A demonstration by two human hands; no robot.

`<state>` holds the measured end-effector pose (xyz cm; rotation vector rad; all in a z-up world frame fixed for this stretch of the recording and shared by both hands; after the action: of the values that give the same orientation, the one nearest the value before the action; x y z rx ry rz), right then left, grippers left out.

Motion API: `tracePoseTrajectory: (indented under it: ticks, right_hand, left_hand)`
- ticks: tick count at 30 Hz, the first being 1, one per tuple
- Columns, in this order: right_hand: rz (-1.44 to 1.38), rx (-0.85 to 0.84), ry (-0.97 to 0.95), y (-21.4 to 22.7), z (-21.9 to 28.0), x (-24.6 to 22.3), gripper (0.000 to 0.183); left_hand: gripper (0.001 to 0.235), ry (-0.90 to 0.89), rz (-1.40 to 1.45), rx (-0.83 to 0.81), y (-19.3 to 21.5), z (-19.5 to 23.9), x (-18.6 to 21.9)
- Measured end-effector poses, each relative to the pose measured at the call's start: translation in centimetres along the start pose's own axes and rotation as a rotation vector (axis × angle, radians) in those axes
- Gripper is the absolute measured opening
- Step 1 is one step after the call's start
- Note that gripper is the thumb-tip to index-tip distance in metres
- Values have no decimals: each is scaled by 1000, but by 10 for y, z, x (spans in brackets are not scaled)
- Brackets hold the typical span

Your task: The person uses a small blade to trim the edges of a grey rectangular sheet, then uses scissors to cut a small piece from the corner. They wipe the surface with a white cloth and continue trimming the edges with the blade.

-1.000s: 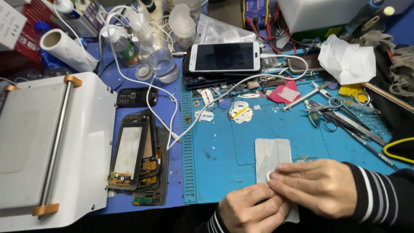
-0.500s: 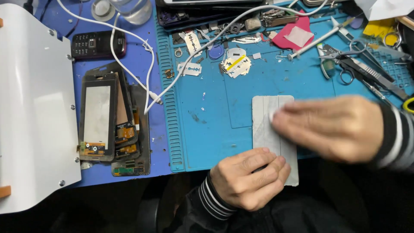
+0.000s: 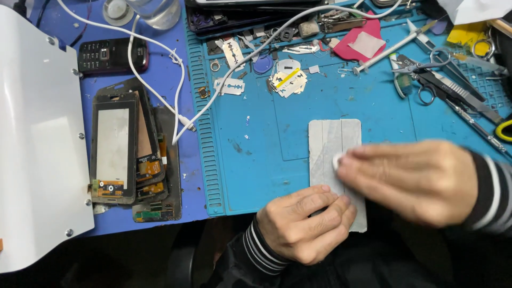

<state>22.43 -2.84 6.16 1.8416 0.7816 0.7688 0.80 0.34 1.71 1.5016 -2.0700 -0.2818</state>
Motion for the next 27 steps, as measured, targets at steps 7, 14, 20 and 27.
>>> tracePoseTrajectory:
  ticks: [7,14,20,27]
  right_hand:
    - [6,12,-24,-3,-1,-6,37]
    - [-155,66,-107,-3,2,-1,37]
    - [-33,73,-65,-21,21,16,38]
    - [-7,45,-23,-26,23,16,34]
  left_hand:
    - [24,3,33,12,1,-7,0]
    - [24,0,29,-44,0,0,0]
    - [9,-59,-104,-193,-8,17,1]
    - [5,75,-8,-147,-6,4,6]
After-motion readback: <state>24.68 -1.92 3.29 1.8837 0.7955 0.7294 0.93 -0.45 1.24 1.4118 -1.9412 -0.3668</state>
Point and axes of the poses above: each hand's wrist, its own z-axis away from the middle knuckle, its own y-axis out of the back of the hand, x = y × z, the point moved 2 cm from there along -z, towards the middle knuckle, and after that the axes turned 8 degrees about z, right-handed, at the moved point
